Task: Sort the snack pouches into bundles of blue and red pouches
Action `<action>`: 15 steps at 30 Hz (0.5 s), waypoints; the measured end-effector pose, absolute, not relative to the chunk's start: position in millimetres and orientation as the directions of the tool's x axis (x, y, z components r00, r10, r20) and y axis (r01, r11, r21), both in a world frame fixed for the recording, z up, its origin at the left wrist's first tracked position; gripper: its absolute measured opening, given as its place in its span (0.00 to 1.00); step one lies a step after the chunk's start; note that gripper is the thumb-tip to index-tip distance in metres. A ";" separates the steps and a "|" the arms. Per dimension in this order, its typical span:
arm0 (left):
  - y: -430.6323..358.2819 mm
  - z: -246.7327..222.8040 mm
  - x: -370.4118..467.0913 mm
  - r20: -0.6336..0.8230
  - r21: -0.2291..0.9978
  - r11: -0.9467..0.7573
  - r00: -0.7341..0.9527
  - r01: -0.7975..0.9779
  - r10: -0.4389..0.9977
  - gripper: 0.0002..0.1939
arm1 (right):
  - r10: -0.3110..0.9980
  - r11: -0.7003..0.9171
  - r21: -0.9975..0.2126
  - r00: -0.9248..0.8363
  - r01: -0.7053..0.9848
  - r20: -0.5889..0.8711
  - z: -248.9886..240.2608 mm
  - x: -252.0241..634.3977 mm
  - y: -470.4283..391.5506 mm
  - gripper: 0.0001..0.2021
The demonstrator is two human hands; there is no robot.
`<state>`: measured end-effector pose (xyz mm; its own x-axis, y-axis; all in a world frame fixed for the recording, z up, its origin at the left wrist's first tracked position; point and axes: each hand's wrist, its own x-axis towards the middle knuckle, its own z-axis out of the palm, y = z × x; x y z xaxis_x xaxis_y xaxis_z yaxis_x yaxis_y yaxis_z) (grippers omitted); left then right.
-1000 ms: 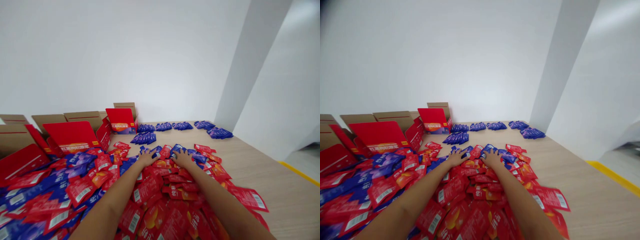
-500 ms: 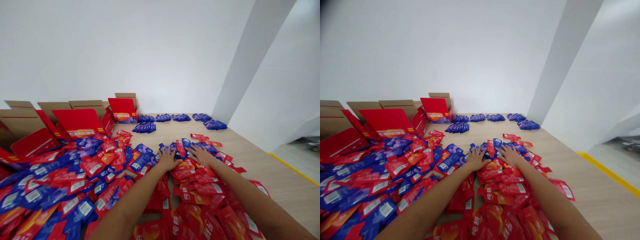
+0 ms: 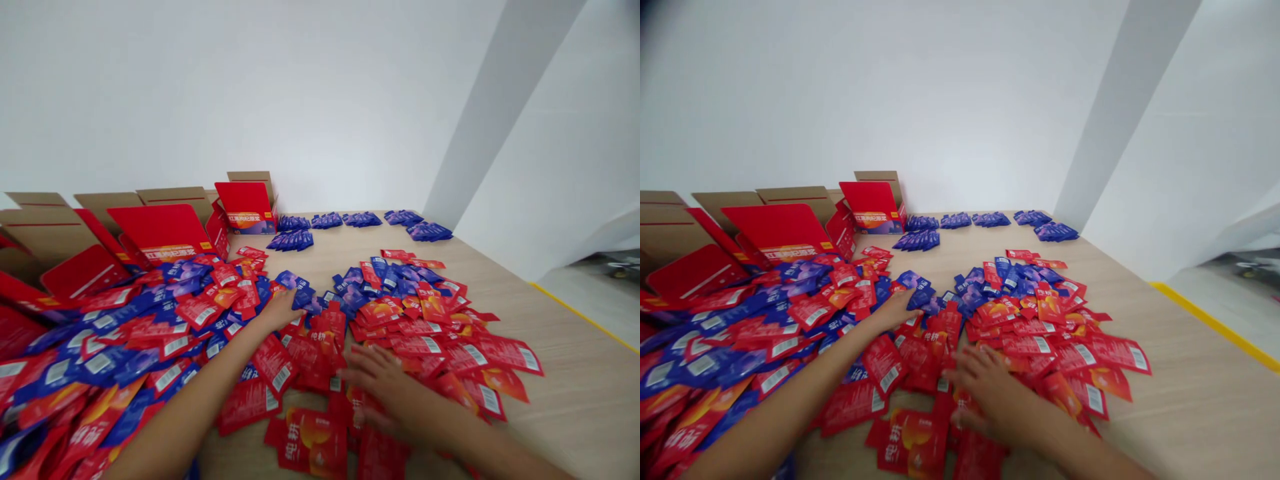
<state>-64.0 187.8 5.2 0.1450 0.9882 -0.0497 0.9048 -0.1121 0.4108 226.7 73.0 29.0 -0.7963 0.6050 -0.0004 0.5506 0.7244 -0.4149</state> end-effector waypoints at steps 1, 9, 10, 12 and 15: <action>182.0 2.4 -66.6 -0.067 0.390 -0.127 0.166 0.912 0.984 0.31 | 0.544 0.741 -0.456 -0.839 0.494 -0.024 27.5 220.3 55.2 0.29; 145.2 10.2 -52.3 -0.008 0.441 -0.163 0.186 0.883 0.983 0.26 | 0.677 0.688 -0.379 -0.736 0.619 0.027 -10.2 244.9 48.3 0.25; 139.4 15.0 -52.0 0.031 0.492 -0.137 0.141 0.859 0.990 0.25 | 0.718 0.658 -0.367 -0.694 0.657 0.045 -11.2 250.2 51.2 0.22; 125.3 25.1 -49.5 0.089 0.623 -0.065 0.012 0.779 0.996 0.22 | 0.786 0.592 -0.399 -0.610 0.700 0.095 -7.1 254.1 54.5 0.18; 98.5 36.3 -36.2 0.013 0.862 0.043 -0.106 0.505 0.994 0.14 | 0.879 0.461 -0.600 -0.429 0.654 0.208 10.4 239.2 58.3 0.17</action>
<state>-36.2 98.5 36.3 -0.1061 0.9943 0.0126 0.5053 0.0430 0.8619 239.2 58.3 10.4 -0.4293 0.8788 0.2082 0.6539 0.4614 -0.5995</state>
